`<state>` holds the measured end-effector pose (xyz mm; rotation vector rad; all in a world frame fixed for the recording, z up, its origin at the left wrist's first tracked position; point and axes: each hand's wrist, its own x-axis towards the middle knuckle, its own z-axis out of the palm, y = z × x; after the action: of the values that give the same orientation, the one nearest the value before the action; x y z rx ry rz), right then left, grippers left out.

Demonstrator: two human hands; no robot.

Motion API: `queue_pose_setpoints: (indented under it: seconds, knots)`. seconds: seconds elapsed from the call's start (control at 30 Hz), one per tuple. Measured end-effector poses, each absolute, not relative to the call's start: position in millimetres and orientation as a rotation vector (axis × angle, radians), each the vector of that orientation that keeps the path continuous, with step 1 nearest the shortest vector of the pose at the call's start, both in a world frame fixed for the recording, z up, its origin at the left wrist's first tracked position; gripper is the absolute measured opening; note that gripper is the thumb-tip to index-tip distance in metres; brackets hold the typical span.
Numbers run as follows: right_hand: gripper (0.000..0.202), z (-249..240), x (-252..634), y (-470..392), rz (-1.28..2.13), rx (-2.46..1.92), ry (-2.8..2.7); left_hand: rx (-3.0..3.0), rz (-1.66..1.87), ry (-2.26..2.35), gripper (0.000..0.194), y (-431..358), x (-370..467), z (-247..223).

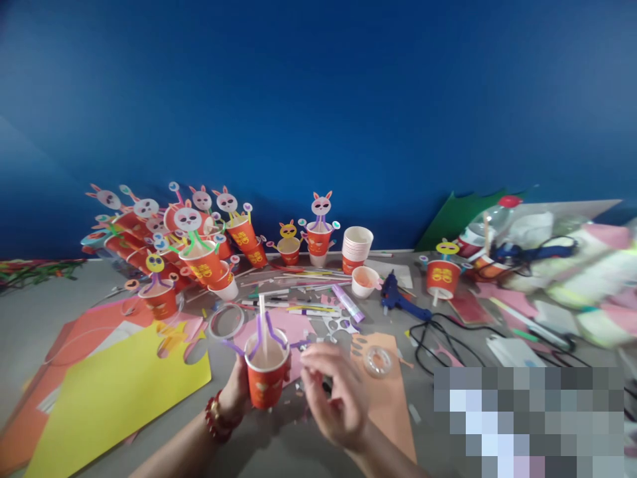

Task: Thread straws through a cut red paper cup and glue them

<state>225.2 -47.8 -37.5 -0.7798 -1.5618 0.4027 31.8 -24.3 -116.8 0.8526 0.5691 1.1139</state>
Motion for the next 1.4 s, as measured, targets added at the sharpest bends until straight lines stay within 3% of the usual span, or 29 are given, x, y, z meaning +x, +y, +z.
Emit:
queue_pose_setpoints:
  seconds: [0.13,0.37,0.73,1.17,1.4]
  knots:
    - [0.012,-48,239,-27,0.647,-0.954,-1.281,0.581,0.931,0.259,0.081,-22,36,-109]
    - [0.012,-49,229,-19,1.113,-0.811,-1.573,0.389,0.812,0.153,0.070,-29,35,-111]
    - [0.017,-58,225,-21,1.093,-0.541,-1.642,0.301,0.774,0.070,0.048,-29,32,-107]
    - [0.006,-55,222,-24,1.077,-0.542,-1.560,0.342,0.819,0.126,0.056,-31,33,-111]
    - [0.025,-46,231,-22,1.087,-0.711,-1.745,0.342,0.865,0.164,0.054,-29,31,-111]
